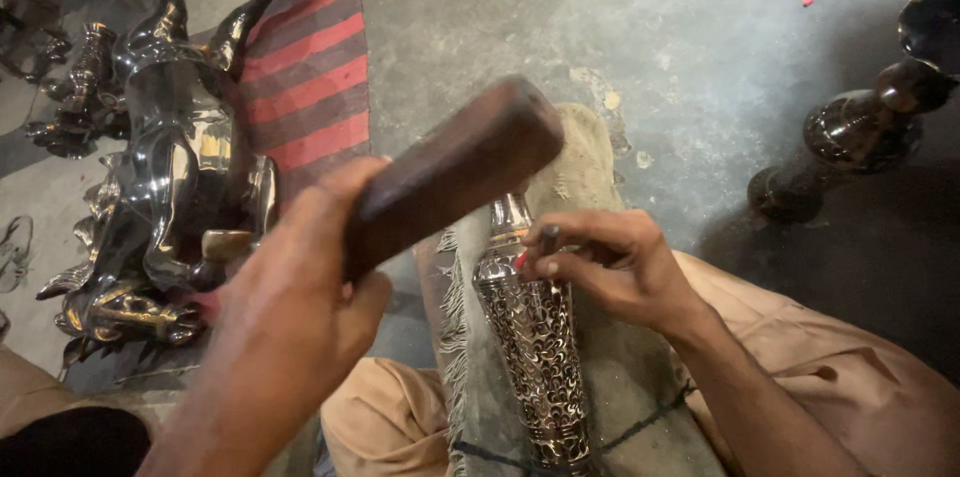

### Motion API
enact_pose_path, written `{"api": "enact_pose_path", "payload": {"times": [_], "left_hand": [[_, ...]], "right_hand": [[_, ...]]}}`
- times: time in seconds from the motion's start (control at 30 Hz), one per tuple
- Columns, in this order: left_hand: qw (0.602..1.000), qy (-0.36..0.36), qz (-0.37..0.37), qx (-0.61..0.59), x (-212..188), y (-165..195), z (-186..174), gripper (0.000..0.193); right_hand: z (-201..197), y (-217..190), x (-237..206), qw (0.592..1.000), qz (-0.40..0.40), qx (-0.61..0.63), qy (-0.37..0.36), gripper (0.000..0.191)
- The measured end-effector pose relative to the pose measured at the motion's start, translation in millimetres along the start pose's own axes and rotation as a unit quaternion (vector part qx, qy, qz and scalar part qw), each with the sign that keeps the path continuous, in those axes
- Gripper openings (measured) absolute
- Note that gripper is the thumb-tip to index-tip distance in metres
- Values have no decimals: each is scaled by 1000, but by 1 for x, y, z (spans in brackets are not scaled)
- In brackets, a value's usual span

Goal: The person sits on the floor and uses a wooden mallet to repeatedly strike a chisel placed against the surface of a silver-colored metal vase. The vase is held steady on a cloth pad on the lap. The person continues hammering the same decorative area throughout the clip.

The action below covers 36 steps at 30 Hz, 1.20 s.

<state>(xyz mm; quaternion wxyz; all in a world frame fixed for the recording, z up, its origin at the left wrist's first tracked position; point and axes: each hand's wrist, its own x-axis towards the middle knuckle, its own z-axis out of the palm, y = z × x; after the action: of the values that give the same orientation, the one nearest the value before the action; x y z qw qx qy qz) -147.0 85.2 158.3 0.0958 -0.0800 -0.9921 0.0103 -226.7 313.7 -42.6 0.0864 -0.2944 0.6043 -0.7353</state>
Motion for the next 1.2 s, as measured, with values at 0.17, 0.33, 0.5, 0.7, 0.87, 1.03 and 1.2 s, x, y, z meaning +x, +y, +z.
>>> {"api": "enact_pose_path", "payload": {"times": [0.17,0.33,0.5,0.7,0.87,1.03,1.2], "left_hand": [[999,19,18,19,2,2,-2,68],[991,31,62,116,4,4,-3,72],[998,20,41,37,2,3,-3,74],[997,6,-17,-79,-2,-3,3,73],[984,-6,-54,-168,-1,-4,2,74],[999,35,16,-24,5,2,-6,69],[985,15,29,170,-8,-8,18,70]], "right_hand": [[2,-2,1,1000,-17,16,-7,24],[-2,-1,2,1000,0,14,-28,21],[-4,2,0,999,-1,32,-42,18],[-6,9,4,999,-25,4,-47,16],[-5,14,1,998,-45,33,-42,23],[-5,14,2,998,-46,27,-45,18],[-3,12,1,997,-44,52,-48,19]]}}
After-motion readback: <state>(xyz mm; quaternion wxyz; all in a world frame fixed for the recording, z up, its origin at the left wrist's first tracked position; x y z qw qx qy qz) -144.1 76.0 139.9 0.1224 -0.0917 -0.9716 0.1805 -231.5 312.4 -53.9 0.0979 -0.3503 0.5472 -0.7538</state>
